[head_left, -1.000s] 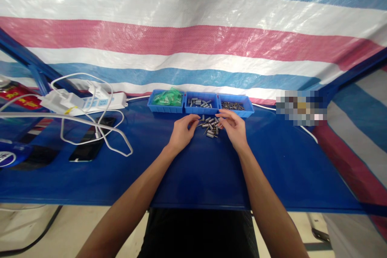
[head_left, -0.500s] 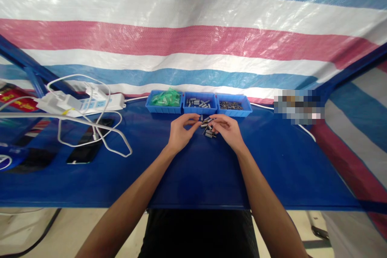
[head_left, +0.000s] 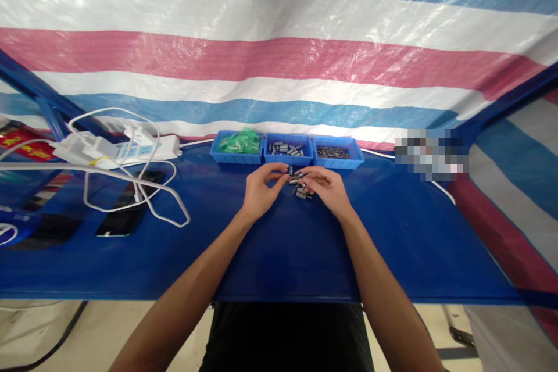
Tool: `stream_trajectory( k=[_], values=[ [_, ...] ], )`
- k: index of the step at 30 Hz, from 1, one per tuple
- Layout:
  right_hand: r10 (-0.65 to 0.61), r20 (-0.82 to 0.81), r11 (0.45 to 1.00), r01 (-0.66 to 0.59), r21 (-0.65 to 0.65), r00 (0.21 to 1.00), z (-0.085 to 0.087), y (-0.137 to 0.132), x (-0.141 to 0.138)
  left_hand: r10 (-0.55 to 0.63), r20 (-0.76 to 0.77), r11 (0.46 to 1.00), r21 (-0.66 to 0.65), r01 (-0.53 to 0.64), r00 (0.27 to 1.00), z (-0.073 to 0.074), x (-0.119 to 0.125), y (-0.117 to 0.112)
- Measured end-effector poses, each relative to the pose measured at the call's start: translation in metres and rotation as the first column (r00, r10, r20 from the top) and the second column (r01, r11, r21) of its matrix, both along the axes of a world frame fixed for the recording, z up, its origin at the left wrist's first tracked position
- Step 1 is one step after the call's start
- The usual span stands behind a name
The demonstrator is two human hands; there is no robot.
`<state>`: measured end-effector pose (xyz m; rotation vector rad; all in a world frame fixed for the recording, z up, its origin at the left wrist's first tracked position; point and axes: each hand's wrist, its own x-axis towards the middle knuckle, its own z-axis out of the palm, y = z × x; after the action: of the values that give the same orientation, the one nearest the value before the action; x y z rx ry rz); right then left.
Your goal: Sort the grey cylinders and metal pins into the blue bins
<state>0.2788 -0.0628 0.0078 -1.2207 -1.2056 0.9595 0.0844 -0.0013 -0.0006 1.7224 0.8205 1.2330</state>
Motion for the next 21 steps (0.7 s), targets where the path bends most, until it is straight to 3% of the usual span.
stream_trajectory(
  k=[21],
  values=[
    [0.028, -0.083, 0.999, -0.03, -0.027, 0.996, -0.0003, -0.0003, -0.0018, -0.033, 0.001, 0.999, 0.001, 0.033, 0.999, 0.0002, 0.0011, -0.0034]
  ],
)
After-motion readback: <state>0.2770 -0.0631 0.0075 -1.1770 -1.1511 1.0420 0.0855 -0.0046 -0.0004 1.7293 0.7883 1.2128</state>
